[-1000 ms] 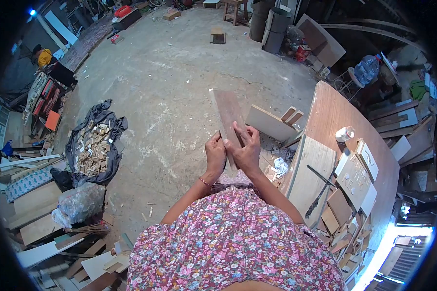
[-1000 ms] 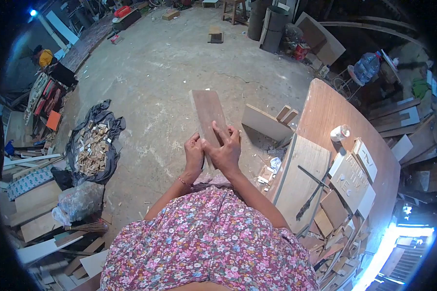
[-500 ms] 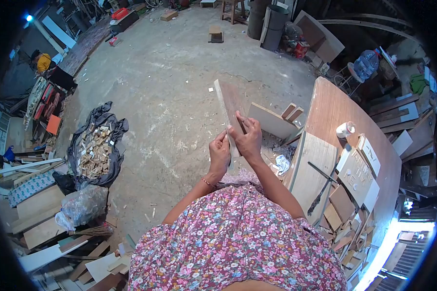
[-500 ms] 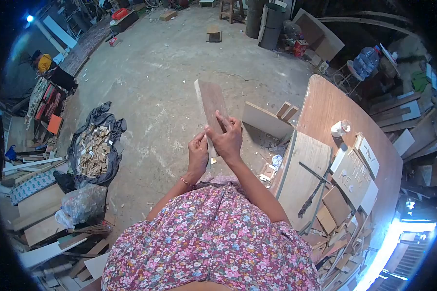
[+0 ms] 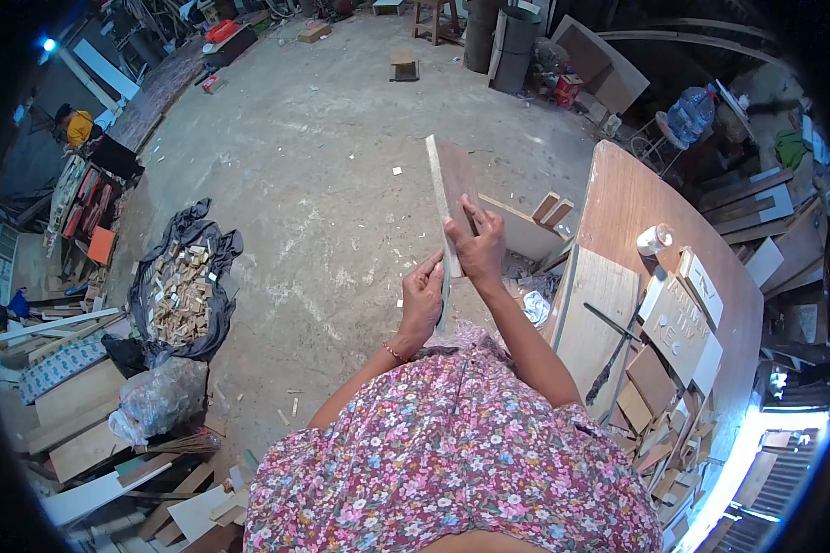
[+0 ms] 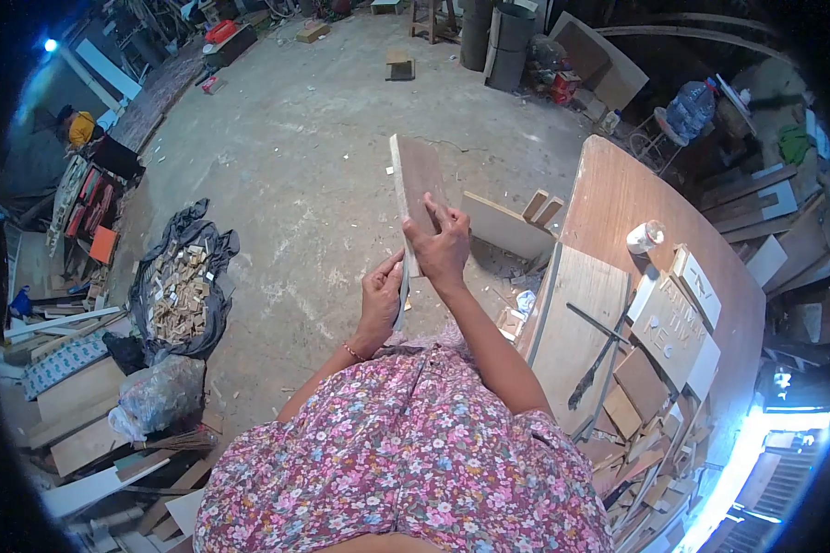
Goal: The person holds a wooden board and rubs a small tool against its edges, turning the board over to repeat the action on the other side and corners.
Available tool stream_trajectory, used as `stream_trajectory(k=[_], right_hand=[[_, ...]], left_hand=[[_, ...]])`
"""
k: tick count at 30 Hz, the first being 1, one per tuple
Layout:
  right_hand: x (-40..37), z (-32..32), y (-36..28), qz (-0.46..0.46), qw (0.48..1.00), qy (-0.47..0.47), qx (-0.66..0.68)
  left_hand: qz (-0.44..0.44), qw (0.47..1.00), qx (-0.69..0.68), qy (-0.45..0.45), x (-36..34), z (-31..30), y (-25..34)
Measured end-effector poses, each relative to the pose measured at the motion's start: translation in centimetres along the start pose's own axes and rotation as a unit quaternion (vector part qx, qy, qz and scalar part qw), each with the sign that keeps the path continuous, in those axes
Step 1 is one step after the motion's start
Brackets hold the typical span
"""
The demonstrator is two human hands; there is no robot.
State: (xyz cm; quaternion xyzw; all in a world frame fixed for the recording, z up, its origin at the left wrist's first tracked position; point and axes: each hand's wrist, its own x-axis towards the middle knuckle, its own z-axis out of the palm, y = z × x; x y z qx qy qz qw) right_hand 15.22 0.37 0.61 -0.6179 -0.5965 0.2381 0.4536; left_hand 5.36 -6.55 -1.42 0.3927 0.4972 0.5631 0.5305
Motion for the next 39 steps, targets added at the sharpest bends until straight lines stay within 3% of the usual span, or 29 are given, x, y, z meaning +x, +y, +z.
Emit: stream_trajectory(k=[5,8,14,17,20,23,26,30,33,35,39], right_hand=[[-3.2,0.1,-0.6,-0.035,0.999,-0.026,0.020],[-2.5,0.0,-0.3,-0.043,0.998,-0.038,0.001],[0.1,0.7,0.7,0.021,0.998,-0.001,0.060],[-2.7,0.0,-0.8,-0.048,0.999,-0.014,-0.008],[-3.0,-0.5,-1.2,-0.070,0.996,-0.040,-0.026],[-0.8,0.1,-0.2,-0.027,1.000,-0.011,0.003],[0.3,0.4,0.7,0.004,1.000,0.007,0.002],[-2.4,0.3,-0.2,-0.068,0.997,0.009,-0.026],[-2.4,-0.2,-0.8,-0.084,0.996,-0.012,-0.019],[-1.5,0.0,-0.3,-0.064,0.998,-0.003,-0.014],[0.2,0.2,0.6,-0.041,0.999,0.023,0.002]], left_hand=[[-0.042,0.992,-0.123,0.004,1.6,-0.5,-0.4],[-0.029,0.996,-0.078,-0.019,1.6,-1.5,-2.4],[-0.015,0.999,-0.026,-0.012,0.0,-0.2,0.2],[-0.061,0.991,-0.115,-0.020,1.0,-0.6,-0.1],[-0.029,0.991,-0.123,-0.040,1.0,-1.0,-0.2],[-0.045,0.998,-0.047,-0.003,0.3,-0.6,-0.6],[-0.037,0.998,-0.048,-0.022,0.0,-0.4,0.0],[-0.080,0.988,-0.116,-0.060,0.1,-0.9,-0.2],[-0.110,0.984,-0.138,-0.008,0.3,-0.3,-0.1],[-0.125,0.979,-0.145,-0.073,0.2,-1.1,-0.3],[-0.136,0.961,-0.212,-0.112,0.0,-1.2,0.1]])
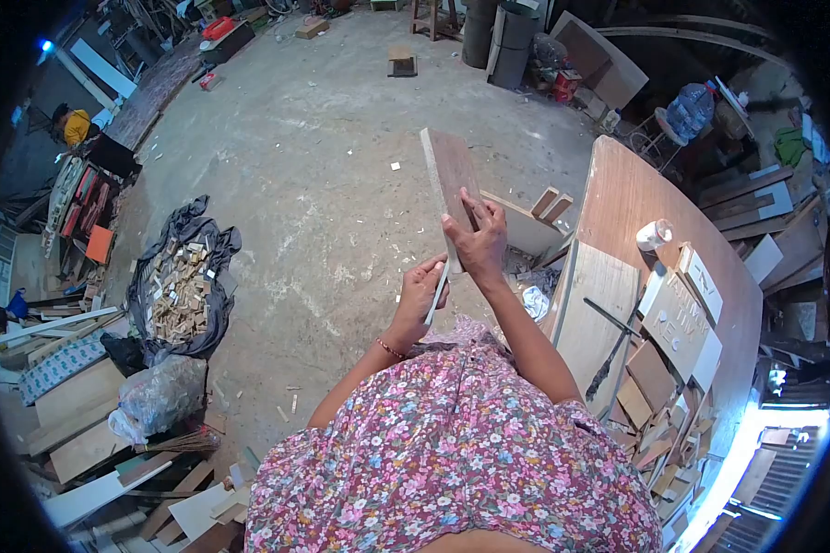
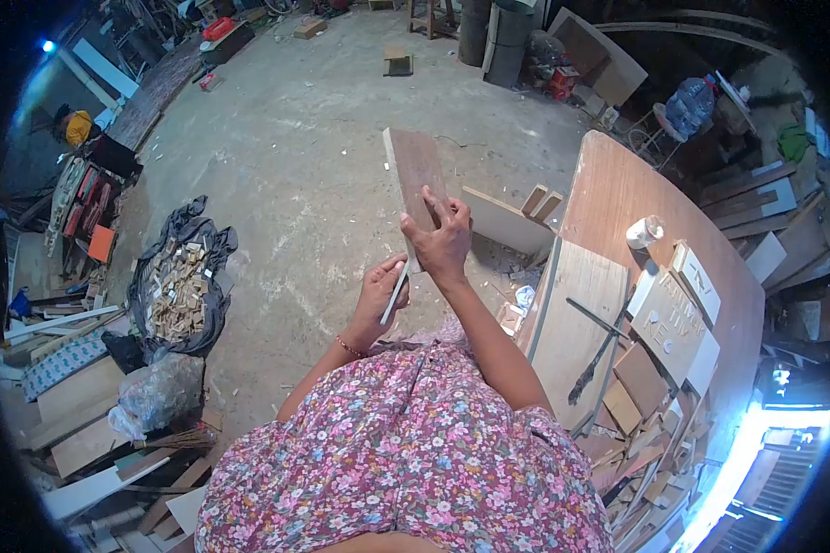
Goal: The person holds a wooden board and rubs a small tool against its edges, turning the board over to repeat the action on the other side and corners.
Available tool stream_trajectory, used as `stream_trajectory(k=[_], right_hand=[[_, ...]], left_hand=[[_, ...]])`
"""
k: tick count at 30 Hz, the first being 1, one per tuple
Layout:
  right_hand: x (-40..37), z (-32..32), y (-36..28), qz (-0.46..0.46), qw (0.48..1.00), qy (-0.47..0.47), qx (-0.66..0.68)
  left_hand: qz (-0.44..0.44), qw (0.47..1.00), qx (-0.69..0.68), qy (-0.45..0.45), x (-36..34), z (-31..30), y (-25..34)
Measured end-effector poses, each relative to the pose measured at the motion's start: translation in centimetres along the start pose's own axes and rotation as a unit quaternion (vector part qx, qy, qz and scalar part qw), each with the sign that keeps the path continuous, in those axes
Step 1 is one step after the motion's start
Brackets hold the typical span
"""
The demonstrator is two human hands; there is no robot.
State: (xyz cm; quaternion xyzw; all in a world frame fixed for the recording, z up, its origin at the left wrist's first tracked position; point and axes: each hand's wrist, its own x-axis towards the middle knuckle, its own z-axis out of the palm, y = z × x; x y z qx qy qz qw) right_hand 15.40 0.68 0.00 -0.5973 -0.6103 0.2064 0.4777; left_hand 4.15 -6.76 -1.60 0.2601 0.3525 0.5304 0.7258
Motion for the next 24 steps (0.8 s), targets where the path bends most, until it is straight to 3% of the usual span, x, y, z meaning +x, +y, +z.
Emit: stream_trajectory(k=[3,5,7,9,13,16,18,22,24], right_hand=[[-2.0,-0.3,-0.9,-0.022,1.000,-0.019,-0.006],[-2.8,-0.7,-1.7,-0.048,0.998,-0.029,-0.015],[-2.7,-0.9,-1.9,-0.055,0.997,-0.046,0.003],[-1.3,-0.7,-1.3,-0.051,0.998,-0.029,-0.004],[0.1,-0.6,-0.3,-0.018,1.000,0.017,0.002],[-1.3,-0.7,-1.0,-0.063,0.997,0.023,-0.024],[-2.8,-1.2,-2.3,-0.099,0.994,-0.032,-0.033],[-1.9,-1.0,-1.6,-0.070,0.997,-0.024,-0.025],[-0.3,-0.8,-0.4,-0.050,0.999,-0.001,-0.010]], left_hand=[[-0.004,1.000,0.010,-0.017,0.3,0.2,0.1],[-0.017,0.992,0.044,0.119,0.2,1.7,0.7],[-0.011,0.991,0.063,0.122,0.3,1.0,0.2],[-0.002,0.995,0.101,0.010,0.1,0.0,0.4],[0.000,0.998,0.070,0.002,-0.3,0.3,0.3],[0.010,0.996,0.081,0.019,0.3,0.0,-0.2],[-0.005,0.992,0.088,0.092,1.0,-0.1,-0.5],[-0.020,0.991,0.107,0.073,0.3,-0.5,-0.2],[-0.012,0.995,0.100,0.019,-0.5,-0.2,0.2]])
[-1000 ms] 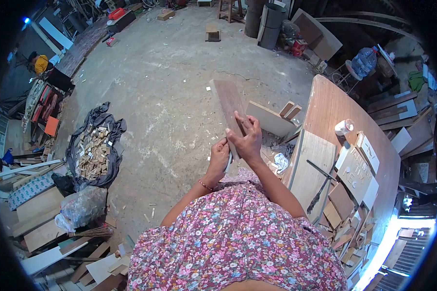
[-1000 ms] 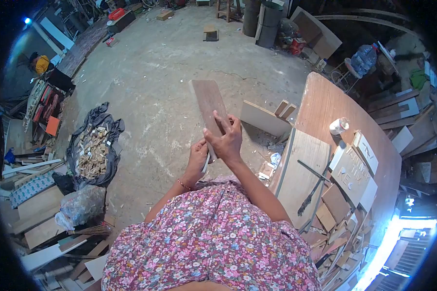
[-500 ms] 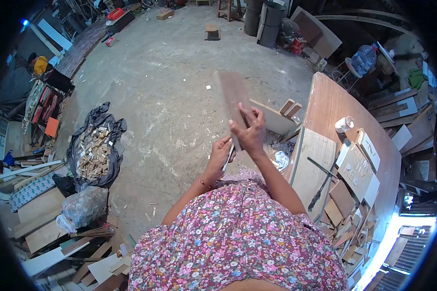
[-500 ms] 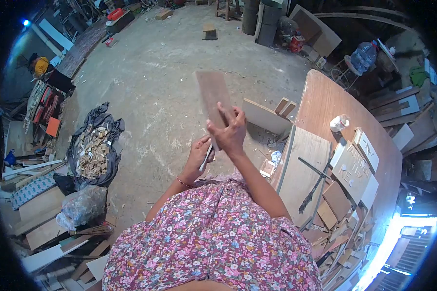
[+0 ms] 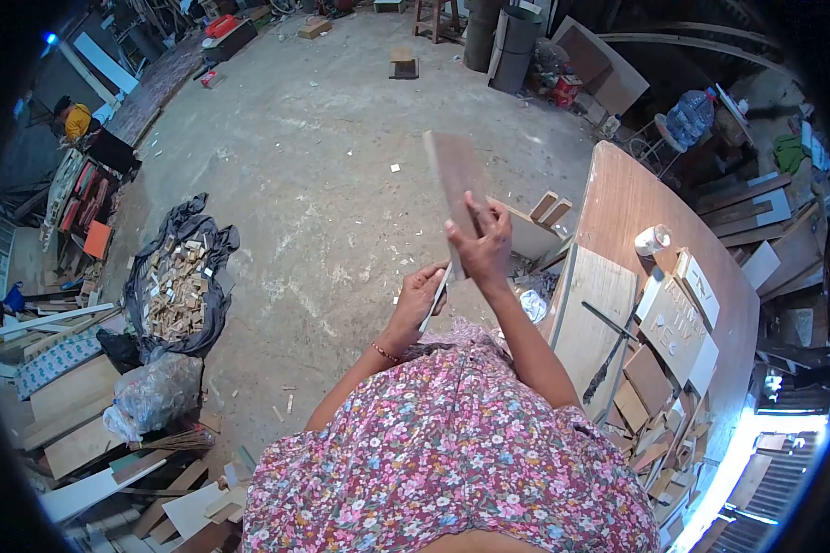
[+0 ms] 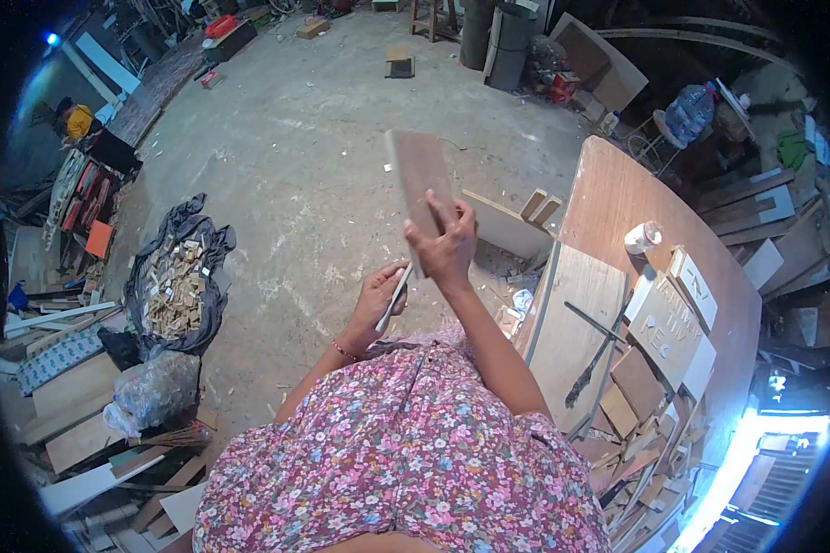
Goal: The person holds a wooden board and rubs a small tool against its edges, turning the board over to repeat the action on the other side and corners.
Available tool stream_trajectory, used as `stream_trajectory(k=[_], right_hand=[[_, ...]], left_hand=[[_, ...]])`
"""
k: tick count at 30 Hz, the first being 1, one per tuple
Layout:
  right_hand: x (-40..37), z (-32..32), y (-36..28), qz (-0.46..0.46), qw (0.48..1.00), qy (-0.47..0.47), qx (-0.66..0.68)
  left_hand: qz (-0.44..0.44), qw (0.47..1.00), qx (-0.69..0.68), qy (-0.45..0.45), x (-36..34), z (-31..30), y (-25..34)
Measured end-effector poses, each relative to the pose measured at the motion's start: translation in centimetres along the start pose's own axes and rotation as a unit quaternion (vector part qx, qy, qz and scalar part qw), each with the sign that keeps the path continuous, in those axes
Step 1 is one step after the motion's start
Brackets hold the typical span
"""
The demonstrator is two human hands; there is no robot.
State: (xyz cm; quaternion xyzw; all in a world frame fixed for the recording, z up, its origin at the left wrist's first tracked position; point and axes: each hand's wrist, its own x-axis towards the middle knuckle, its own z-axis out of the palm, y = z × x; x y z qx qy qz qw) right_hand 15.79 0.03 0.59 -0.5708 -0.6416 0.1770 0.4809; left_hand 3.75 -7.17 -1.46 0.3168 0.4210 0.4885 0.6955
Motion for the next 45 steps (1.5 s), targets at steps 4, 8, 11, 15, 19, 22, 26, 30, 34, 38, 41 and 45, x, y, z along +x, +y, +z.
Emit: stream_trajectory(k=[4,8,11,15,19,22,26,30,34,38,41,45], right_hand=[[-0.5,0.3,0.1,0.005,1.000,0.014,0.002],[-2.7,-0.3,-2.4,-0.056,0.998,-0.027,0.013],[-1.9,0.2,-1.7,-0.056,0.997,-0.031,0.034],[0.0,0.4,0.2,0.017,1.000,0.019,0.006],[-2.0,-0.1,-1.4,-0.029,0.999,0.007,-0.011],[-3.0,-0.7,-2.9,-0.074,0.996,-0.047,0.002],[-0.6,0.6,0.0,-0.008,0.999,0.012,0.033],[-0.2,0.1,-0.4,-0.018,0.999,0.025,-0.009],[-3.4,-0.4,-3.1,-0.066,0.997,-0.046,-0.002],[-2.2,0.0,-2.1,-0.051,0.998,-0.025,-0.003],[0.3,0.5,0.1,0.027,0.999,0.021,0.010],[-0.5,0.5,-0.3,0.011,1.000,0.023,-0.005]], left_hand=[[0.014,1.000,-0.006,-0.009,0.4,-0.1,0.0],[0.011,0.999,-0.012,0.034,1.3,-0.2,-0.4],[-0.003,0.997,-0.020,0.080,0.8,-0.2,-0.3],[0.001,1.000,-0.010,-0.001,-0.1,-0.1,0.3],[0.007,1.000,-0.012,0.009,1.1,-1.0,-0.8],[0.011,1.000,-0.018,0.011,1.9,-1.8,-1.6],[0.013,1.000,-0.006,-0.008,0.4,-1.0,-0.5],[0.009,1.000,-0.013,0.008,0.0,0.1,0.2],[0.020,0.987,-0.070,0.142,1.2,1.0,0.0],[0.042,0.998,-0.028,0.031,0.5,-0.5,-0.5],[0.044,0.999,0.005,0.023,-0.6,0.3,0.3],[0.039,0.999,-0.003,0.035,-0.6,0.5,0.4]])
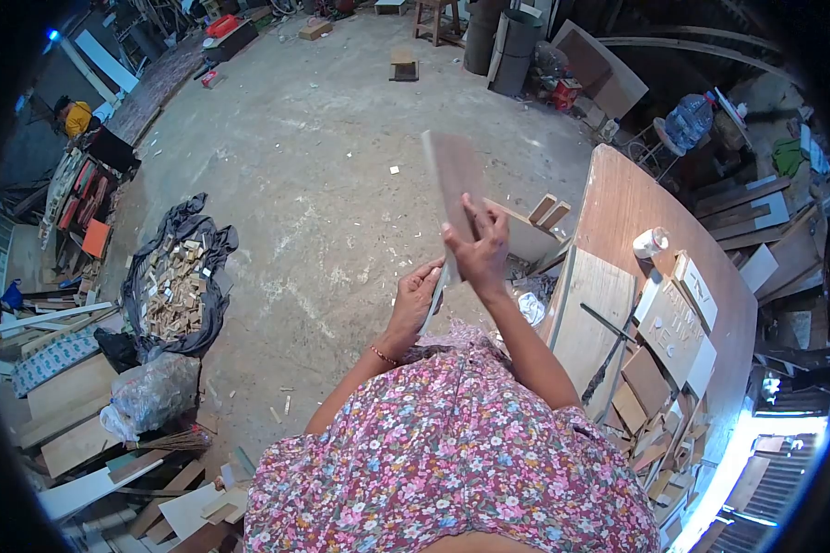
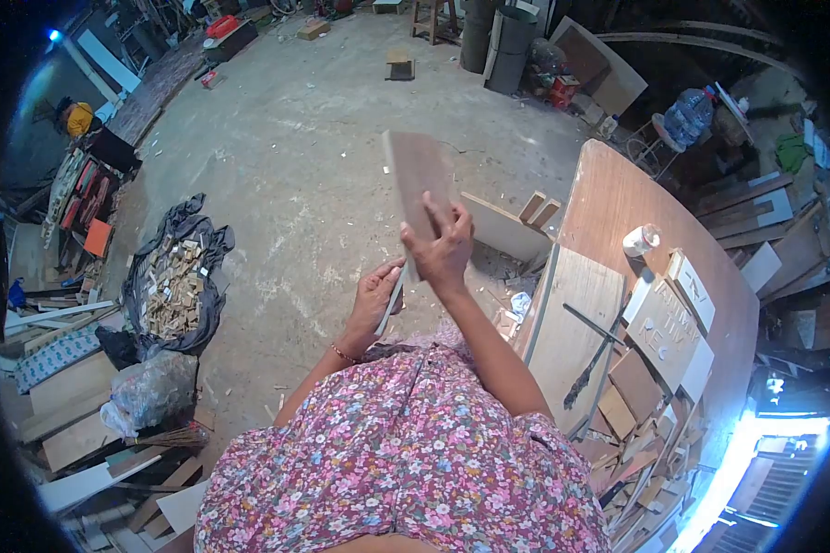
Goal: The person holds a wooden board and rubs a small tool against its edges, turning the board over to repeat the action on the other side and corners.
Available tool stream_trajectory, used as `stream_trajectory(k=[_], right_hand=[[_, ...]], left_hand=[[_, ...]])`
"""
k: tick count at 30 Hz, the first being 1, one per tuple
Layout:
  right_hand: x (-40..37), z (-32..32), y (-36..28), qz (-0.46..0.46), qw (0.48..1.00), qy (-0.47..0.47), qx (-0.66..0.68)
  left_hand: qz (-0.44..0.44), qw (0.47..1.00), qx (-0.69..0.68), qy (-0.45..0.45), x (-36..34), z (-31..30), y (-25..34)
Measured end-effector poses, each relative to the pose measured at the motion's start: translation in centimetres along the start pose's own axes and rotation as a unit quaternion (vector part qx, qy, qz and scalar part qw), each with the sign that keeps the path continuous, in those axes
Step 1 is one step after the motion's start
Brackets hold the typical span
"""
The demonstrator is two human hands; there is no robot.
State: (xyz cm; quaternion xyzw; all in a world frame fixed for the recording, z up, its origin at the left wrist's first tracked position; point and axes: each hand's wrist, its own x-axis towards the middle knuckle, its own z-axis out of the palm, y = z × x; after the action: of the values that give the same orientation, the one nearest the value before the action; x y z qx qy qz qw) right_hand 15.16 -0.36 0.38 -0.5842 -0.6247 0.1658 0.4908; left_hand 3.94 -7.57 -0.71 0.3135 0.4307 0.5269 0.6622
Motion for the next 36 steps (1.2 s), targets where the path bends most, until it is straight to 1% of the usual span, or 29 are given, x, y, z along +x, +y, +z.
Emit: stream_trajectory(k=[1,3,4,6,8,10,12,13,14,15,18,19,20,21,22,24,26,28,30,31,32,33,34,36], right_hand=[[-0.8,-0.2,-0.6,0.000,1.000,-0.002,-0.002],[-2.4,-0.5,-1.7,-0.065,0.997,-0.037,-0.004],[-2.1,-0.5,-1.6,-0.067,0.997,-0.036,-0.003],[-1.6,-0.4,-1.0,-0.017,0.999,-0.036,0.030],[0.0,-0.1,0.1,-0.007,0.999,-0.017,0.042],[1.1,-0.2,0.4,0.045,0.998,0.003,0.036],[0.4,-0.4,0.0,0.029,0.999,0.005,0.025],[-0.5,-0.3,-0.5,0.013,0.999,-0.009,0.031],[-1.4,-0.2,-1.0,-0.004,0.999,-0.024,0.038],[-2.1,-0.6,-1.8,-0.058,0.998,-0.030,0.007],[-2.1,-0.9,-2.0,-0.050,0.997,-0.048,0.039],[-1.4,-0.8,-1.7,-0.054,0.998,-0.035,0.000],[-0.5,-0.7,-1.3,-0.054,0.998,-0.034,0.002],[0.5,-0.5,-0.7,-0.016,1.000,-0.009,0.009],[1.1,-0.3,-0.2,0.023,0.999,0.017,0.016],[1.1,-0.2,0.2,0.028,0.999,0.017,0.022],[0.1,-0.2,0.0,-0.010,1.000,0.013,0.020],[-1.7,-0.7,-1.4,-0.056,0.998,-0.023,-0.009],[-1.9,-0.9,-1.8,-0.059,0.998,-0.034,0.005],[-1.7,-0.9,-1.6,-0.042,0.999,-0.030,0.010],[-1.4,-0.8,-1.5,-0.024,0.999,-0.026,0.016],[-0.5,0.0,-0.2,-0.016,0.999,-0.003,0.031],[0.3,-0.1,0.2,-0.016,0.999,-0.002,0.030],[1.3,-0.3,0.5,0.022,1.000,0.011,0.015]], left_hand=[[-0.001,1.000,-0.002,0.001,0.3,0.0,-0.2],[-0.002,0.998,-0.045,0.049,1.1,-0.1,-0.6],[0.000,0.998,-0.045,0.048,1.2,-0.2,-0.5],[0.008,1.000,-0.014,-0.006,0.6,-0.7,-0.4],[0.009,1.000,0.000,-0.020,0.2,-0.5,-0.3],[0.012,0.999,0.010,-0.036,0.1,-0.4,-0.3],[0.008,0.999,-0.007,-0.037,0.4,-0.5,-0.6],[0.007,0.999,-0.008,-0.036,0.6,-0.5,-0.8],[0.007,0.999,-0.033,0.000,1.1,-0.4,-0.8],[0.009,0.998,-0.058,0.035,1.3,-0.3,-0.9],[0.019,0.998,-0.050,0.015,1.1,-0.6,-0.8],[0.019,0.999,-0.048,0.017,0.6,-0.6,-0.5],[0.010,1.000,-0.019,0.004,0.3,-0.5,-0.1],[0.000,1.000,0.010,-0.009,0.0,-0.2,0.4],[0.001,1.000,0.009,-0.010,-0.2,0.0,0.5],[-0.002,1.000,0.017,-0.009,-0.2,0.2,0.6],[-0.002,1.000,0.009,-0.003,0.4,0.0,0.3],[-0.003,1.000,0.000,0.007,0.7,-0.5,-0.6],[0.014,0.999,-0.028,-0.007,1.1,-0.7,-0.8],[-0.009,1.000,-0.006,0.007,0.7,-0.4,-0.2],[-0.012,1.000,-0.005,0.008,0.4,-0.5,-0.2],[-0.010,1.000,-0.010,-0.012,0.2,-0.6,-0.2],[-0.009,0.999,-0.015,-0.033,0.1,-0.5,0.0],[-0.011,0.999,-0.009,-0.032,-0.1,-0.2,0.2]])
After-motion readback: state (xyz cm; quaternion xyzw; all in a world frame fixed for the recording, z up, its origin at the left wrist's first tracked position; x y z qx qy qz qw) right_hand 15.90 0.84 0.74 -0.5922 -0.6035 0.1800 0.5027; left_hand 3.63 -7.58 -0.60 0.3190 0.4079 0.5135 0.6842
